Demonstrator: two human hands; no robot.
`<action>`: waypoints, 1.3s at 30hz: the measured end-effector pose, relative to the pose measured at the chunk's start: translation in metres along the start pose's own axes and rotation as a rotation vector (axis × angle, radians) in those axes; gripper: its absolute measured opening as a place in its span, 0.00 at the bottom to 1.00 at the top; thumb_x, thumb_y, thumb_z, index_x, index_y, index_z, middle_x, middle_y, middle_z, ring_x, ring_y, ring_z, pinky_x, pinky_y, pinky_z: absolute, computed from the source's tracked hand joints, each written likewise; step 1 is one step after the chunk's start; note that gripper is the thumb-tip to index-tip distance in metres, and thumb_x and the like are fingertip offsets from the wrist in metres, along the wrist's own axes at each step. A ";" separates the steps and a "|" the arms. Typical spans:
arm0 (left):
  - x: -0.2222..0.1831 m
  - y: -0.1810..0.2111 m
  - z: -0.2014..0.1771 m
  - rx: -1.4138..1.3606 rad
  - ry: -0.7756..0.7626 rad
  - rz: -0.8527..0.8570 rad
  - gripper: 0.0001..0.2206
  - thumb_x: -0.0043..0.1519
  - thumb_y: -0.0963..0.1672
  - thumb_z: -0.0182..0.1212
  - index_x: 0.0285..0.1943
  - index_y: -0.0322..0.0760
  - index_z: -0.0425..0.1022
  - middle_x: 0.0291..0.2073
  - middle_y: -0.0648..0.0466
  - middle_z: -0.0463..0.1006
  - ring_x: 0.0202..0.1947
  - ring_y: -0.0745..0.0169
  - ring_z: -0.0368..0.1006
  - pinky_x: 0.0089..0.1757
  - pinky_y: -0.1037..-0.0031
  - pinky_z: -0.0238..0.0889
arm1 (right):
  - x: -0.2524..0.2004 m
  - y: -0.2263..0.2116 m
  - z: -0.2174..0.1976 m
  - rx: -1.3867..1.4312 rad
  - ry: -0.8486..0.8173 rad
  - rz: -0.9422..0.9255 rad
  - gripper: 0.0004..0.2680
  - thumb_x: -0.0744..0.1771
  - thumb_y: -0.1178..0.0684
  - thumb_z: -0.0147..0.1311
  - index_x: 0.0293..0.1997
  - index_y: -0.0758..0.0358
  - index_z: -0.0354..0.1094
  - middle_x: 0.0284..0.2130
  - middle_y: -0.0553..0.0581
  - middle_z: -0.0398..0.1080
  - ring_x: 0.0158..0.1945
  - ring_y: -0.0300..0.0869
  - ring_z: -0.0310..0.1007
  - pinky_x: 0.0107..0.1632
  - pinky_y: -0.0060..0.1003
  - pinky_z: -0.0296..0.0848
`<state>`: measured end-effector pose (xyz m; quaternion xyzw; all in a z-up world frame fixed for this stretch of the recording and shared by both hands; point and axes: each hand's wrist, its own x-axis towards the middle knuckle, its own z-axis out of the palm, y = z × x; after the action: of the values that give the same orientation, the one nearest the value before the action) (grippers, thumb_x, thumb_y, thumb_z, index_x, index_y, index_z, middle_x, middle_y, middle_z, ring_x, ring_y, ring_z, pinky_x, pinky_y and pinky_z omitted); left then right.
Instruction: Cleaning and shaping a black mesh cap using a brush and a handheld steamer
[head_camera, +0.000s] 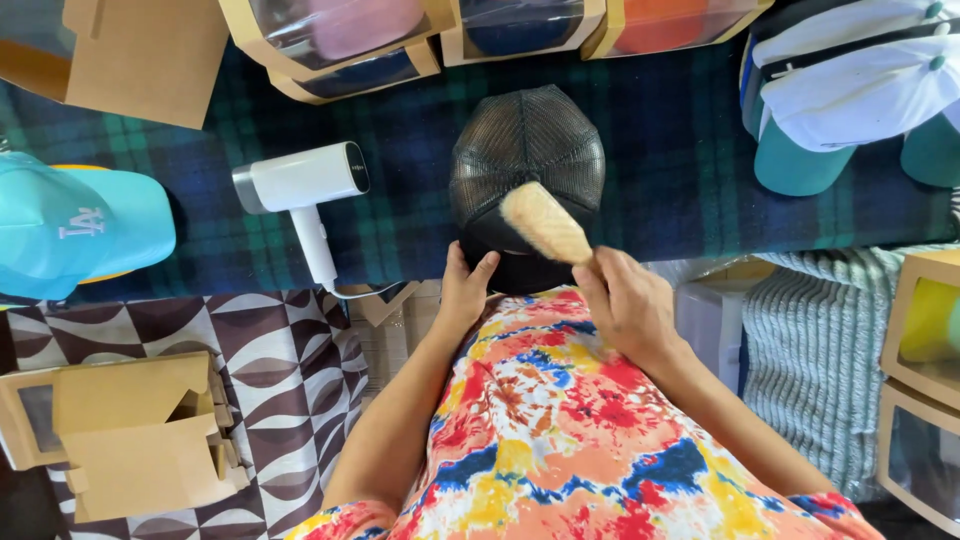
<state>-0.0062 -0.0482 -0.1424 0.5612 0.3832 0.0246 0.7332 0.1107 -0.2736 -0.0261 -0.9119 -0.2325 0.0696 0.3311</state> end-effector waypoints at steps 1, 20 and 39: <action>-0.003 0.008 -0.001 0.054 -0.018 -0.011 0.22 0.66 0.48 0.65 0.64 0.39 0.63 0.55 0.41 0.76 0.59 0.47 0.72 0.57 0.55 0.65 | 0.006 0.007 0.008 -0.046 0.051 -0.060 0.06 0.71 0.47 0.53 0.46 0.53 0.71 0.25 0.59 0.72 0.31 0.58 0.76 0.33 0.48 0.74; 0.025 -0.033 -0.027 -0.341 -0.174 -0.139 0.06 0.69 0.42 0.59 0.49 0.36 0.77 0.31 0.47 0.79 0.31 0.49 0.82 0.34 0.58 0.80 | 0.038 -0.082 -0.064 -0.229 -0.270 -0.430 0.09 0.69 0.42 0.54 0.46 0.52 0.70 0.26 0.54 0.73 0.32 0.52 0.79 0.34 0.45 0.75; 0.003 0.033 -0.024 -0.520 -0.263 -0.352 0.10 0.67 0.51 0.59 0.44 0.45 0.77 0.36 0.48 0.84 0.35 0.48 0.84 0.34 0.61 0.79 | -0.016 0.083 -0.017 -0.161 -0.197 -0.322 0.10 0.66 0.39 0.63 0.44 0.46 0.73 0.27 0.55 0.73 0.31 0.58 0.74 0.34 0.51 0.74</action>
<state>-0.0055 -0.0152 -0.1181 0.2790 0.3570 -0.0781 0.8880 0.1326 -0.3469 -0.0658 -0.8753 -0.4111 0.0857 0.2397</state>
